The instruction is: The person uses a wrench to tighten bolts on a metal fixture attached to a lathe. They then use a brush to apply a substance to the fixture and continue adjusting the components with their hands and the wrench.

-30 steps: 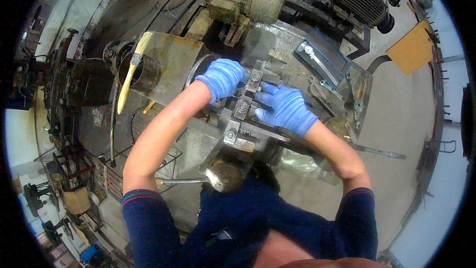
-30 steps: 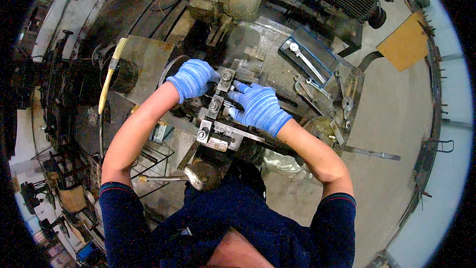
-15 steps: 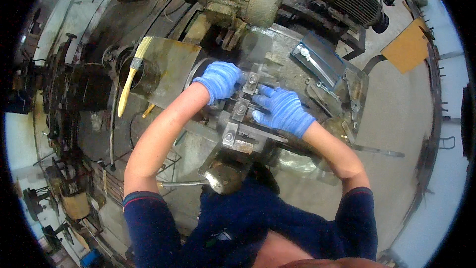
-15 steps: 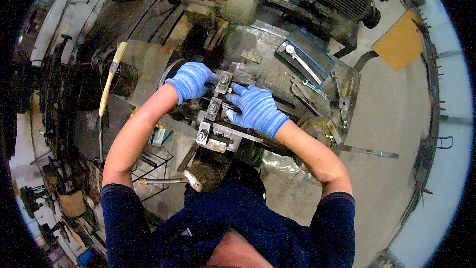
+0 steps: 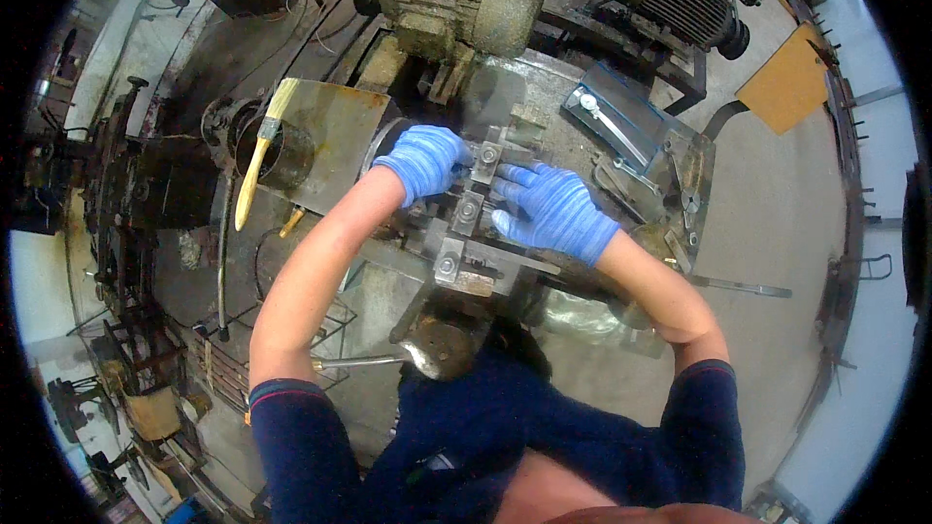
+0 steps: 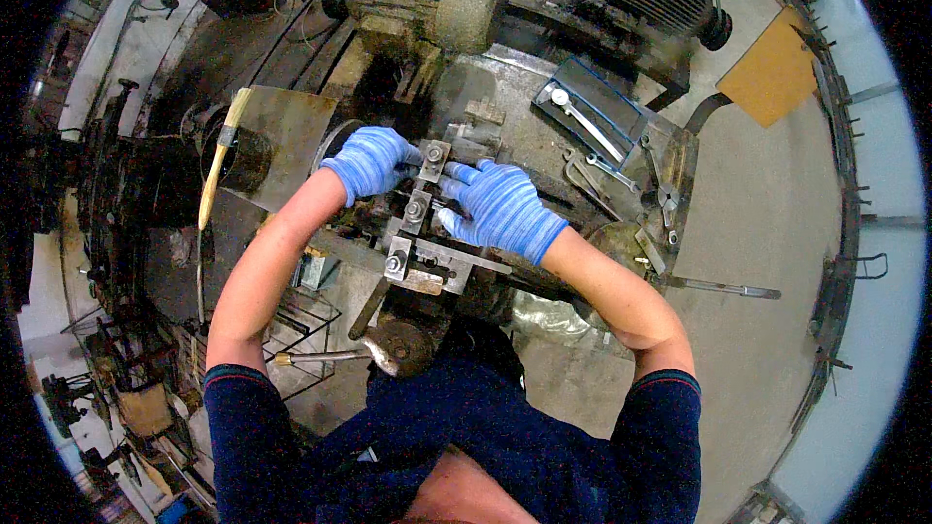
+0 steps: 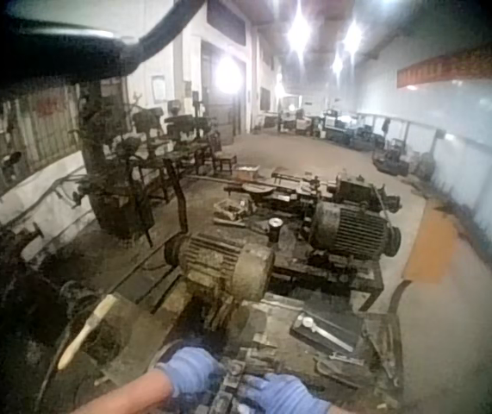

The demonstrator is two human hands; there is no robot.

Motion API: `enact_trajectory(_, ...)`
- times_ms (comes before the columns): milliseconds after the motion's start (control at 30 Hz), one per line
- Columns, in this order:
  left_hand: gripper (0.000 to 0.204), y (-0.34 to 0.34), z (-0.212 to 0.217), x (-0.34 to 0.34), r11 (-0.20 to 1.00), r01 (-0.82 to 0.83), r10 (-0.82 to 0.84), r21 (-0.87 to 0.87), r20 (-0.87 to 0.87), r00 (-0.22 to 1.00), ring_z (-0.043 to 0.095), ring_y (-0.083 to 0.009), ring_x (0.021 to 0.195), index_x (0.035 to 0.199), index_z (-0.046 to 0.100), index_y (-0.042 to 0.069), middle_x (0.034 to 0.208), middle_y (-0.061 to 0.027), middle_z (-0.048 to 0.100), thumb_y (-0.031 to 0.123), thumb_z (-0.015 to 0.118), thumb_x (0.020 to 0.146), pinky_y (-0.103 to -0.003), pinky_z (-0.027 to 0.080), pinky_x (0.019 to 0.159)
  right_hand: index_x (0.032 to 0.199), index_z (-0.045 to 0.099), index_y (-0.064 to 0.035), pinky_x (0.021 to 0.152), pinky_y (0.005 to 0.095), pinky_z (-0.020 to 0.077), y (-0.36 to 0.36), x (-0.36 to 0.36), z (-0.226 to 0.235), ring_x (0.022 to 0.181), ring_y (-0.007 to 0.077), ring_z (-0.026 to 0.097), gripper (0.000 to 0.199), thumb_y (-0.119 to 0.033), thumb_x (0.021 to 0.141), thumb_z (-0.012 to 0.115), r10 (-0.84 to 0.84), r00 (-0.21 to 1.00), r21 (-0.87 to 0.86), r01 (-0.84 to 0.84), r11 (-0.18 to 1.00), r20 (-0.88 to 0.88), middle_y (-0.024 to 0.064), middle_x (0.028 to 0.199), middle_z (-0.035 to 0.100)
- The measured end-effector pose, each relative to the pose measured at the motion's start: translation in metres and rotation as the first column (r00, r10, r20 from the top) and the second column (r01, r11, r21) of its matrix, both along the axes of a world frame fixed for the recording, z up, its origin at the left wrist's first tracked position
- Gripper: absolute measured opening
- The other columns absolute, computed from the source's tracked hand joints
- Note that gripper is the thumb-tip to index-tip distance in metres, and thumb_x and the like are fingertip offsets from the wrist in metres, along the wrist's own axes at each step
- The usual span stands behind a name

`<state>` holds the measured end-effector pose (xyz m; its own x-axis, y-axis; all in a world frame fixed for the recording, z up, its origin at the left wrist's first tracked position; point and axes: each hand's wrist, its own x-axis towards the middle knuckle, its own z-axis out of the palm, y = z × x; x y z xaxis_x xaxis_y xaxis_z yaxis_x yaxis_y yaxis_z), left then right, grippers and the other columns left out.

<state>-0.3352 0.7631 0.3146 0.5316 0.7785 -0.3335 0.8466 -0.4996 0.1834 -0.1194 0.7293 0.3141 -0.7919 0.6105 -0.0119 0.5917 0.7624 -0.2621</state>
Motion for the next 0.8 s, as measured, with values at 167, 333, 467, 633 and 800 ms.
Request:
enact_trajectory(167,0.019,-0.001,-0.001,0.001,1.000,-0.014,0.014,0.006,0.005,1.000,0.060,-0.0345,0.075,0.092,0.067,0.020,0.080,-0.0137,0.063,0.021,0.060,0.075,-0.043,0.049,0.068,0.104,0.061,-0.0113,0.068,0.0431,0.0503,0.000,0.001,-0.006,0.086,0.0304,0.057,0.042,-0.045,0.082,0.048,-0.001,0.999,0.010,0.001,1.000,-0.039,0.0098,0.113,0.056)
enact_trajectory(333,0.018,-0.003,-0.004,-0.003,1.000,-0.011,0.011,0.026,0.007,1.000,0.060,-0.0345,0.075,0.091,0.067,0.019,0.079,-0.0139,0.063,0.021,0.060,0.075,-0.043,0.049,0.068,0.106,0.060,-0.0110,0.068,0.0429,0.0503,0.000,-0.003,-0.003,0.086,0.0302,0.057,0.043,-0.045,0.082,0.048,-0.003,1.000,-0.027,0.003,1.000,-0.001,0.0098,0.114,0.056)
enact_trajectory(467,0.018,0.001,-0.006,0.000,0.999,0.004,-0.004,0.033,0.008,1.000,0.060,-0.0346,0.076,0.090,0.067,0.018,0.079,-0.0141,0.063,0.020,0.060,0.074,-0.044,0.049,0.068,0.105,0.060,-0.0109,0.069,0.0426,0.0500,-0.001,-0.001,-0.005,0.086,0.0300,0.057,0.043,-0.044,0.082,0.048,-0.028,0.999,-0.020,0.027,0.999,-0.018,0.0098,0.114,0.056)
enact_trajectory(633,0.021,0.000,0.001,0.001,1.000,0.010,-0.010,0.029,-0.007,1.000,0.060,-0.0346,0.075,0.094,0.066,0.018,0.080,-0.0136,0.063,0.021,0.061,0.074,-0.043,0.049,0.069,0.104,0.061,-0.0113,0.070,0.0417,0.0497,-0.005,0.004,0.004,0.085,0.0301,0.058,0.041,-0.044,0.082,0.049,-0.022,0.995,-0.014,0.020,1.000,-0.093,0.0104,0.115,0.056)
enact_trajectory(800,0.025,-0.007,0.001,-0.003,0.999,-0.002,0.002,0.036,0.016,1.000,0.058,-0.0330,0.083,0.097,0.064,0.014,0.087,-0.0124,0.063,0.023,0.062,0.074,-0.041,0.045,0.083,0.101,0.063,-0.0096,0.071,0.0408,0.0494,-0.002,0.059,0.015,0.083,0.0328,0.060,0.045,-0.047,0.078,0.054,-0.168,0.963,-0.126,0.143,0.982,-0.212,0.0144,0.103,0.061)
